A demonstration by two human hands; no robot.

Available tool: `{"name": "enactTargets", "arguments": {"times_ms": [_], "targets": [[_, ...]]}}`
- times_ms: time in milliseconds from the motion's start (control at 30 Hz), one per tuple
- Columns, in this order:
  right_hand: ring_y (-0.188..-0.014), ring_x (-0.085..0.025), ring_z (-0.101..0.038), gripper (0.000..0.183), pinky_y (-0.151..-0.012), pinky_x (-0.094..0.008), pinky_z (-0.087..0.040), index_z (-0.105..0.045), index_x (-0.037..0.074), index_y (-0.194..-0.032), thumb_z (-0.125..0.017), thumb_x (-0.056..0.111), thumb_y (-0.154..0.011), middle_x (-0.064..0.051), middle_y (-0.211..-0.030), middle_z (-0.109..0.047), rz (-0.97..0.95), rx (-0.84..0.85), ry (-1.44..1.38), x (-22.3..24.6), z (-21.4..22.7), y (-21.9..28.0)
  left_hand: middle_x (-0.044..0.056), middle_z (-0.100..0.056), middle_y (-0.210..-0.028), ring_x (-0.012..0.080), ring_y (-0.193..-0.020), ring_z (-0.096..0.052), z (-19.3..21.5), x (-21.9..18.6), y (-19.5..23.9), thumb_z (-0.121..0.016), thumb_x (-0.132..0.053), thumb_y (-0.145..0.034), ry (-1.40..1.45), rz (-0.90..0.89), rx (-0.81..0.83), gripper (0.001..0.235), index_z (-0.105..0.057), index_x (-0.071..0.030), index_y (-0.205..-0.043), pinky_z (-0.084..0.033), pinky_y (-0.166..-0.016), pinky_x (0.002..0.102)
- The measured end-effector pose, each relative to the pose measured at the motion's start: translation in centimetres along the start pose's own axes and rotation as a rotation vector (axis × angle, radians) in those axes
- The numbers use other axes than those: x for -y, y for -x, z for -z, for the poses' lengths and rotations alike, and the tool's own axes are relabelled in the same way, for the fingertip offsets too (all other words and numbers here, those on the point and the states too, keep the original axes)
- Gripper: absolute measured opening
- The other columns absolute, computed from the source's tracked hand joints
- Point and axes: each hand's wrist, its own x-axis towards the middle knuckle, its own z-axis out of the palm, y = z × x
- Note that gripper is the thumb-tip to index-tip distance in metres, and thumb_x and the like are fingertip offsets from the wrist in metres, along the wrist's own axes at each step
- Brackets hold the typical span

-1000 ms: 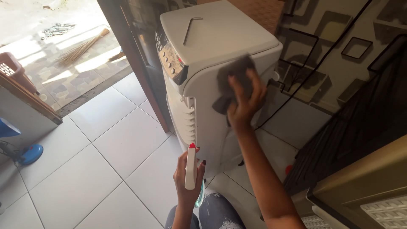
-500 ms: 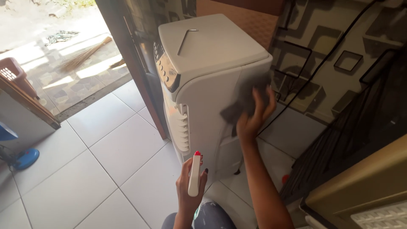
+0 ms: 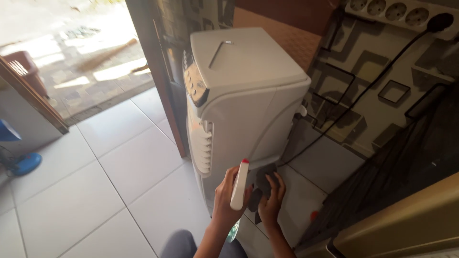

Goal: The person sprays the surface of a plastic storage cabinet and wipes it with a cloth, then cleans the top, vents, and side panels of a portable air cooler using the spray bottle and cloth.

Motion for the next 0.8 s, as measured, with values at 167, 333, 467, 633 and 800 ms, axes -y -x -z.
{"name": "enactTargets", "arguments": {"times_ms": [167,333,467,633,800], "targets": [[-0.146,-0.040,-0.037,0.063,-0.121,-0.053,-0.036,-0.052,0.008,-0.141,-0.049,-0.011,-0.081,-0.019,-0.153,-0.039,-0.031,-0.066,-0.024,2.7,2.8,2.0,0.016,-0.073,-0.093,0.0309,-0.084,-0.076,-0.7,1.3,1.4,-0.071,-0.007,-0.086,0.009,0.136,0.057,0.042,-0.056,-0.002,-0.125,-0.059,-0.076,0.038],[-0.148,-0.041,-0.034,0.056,-0.122,-0.051,-0.030,-0.048,0.005,-0.146,-0.059,-0.009,-0.093,-0.020,-0.155,-0.036,0.173,-0.260,0.005,6.6,2.7,-4.0,0.017,-0.073,-0.097,0.0312,-0.079,-0.076,3.8,1.4,3.1,-0.073,-0.007,-0.084,-0.026,0.036,-0.002,0.045,-0.059,-0.002,-0.126,-0.059,-0.073,0.038],[-0.152,-0.038,-0.035,0.052,-0.127,-0.048,-0.036,-0.057,0.005,-0.142,-0.059,-0.013,-0.094,-0.018,-0.157,-0.038,0.277,-0.364,0.025,9.0,-0.2,-14.1,0.022,-0.068,-0.108,0.0368,-0.084,-0.072,9.0,1.4,2.4,-0.074,-0.003,-0.080,-0.219,-0.288,-0.113,0.050,-0.055,-0.001,-0.126,-0.057,-0.075,0.039],[-0.144,-0.044,-0.039,0.044,-0.115,-0.048,-0.049,-0.058,0.003,-0.142,-0.051,0.003,-0.099,-0.023,-0.153,-0.031,0.411,-0.438,-0.099,0.9,-10.2,-12.7,0.012,-0.075,-0.102,0.0230,-0.063,-0.074,13.2,3.9,1.8,-0.075,-0.004,-0.079,-0.114,0.153,-0.070,0.053,-0.059,-0.003,-0.129,-0.058,-0.063,0.032],[-0.124,-0.040,-0.048,0.043,-0.107,-0.055,-0.042,-0.065,0.020,-0.127,-0.072,0.005,-0.088,-0.018,-0.129,-0.049,0.550,-0.165,0.348,-8.6,-13.8,3.4,0.014,-0.075,-0.118,0.0236,-0.086,-0.079,14.3,5.0,-0.8,-0.071,0.002,-0.079,-0.166,-0.015,-0.038,0.051,-0.059,-0.003,-0.129,-0.059,-0.075,0.035]]}}
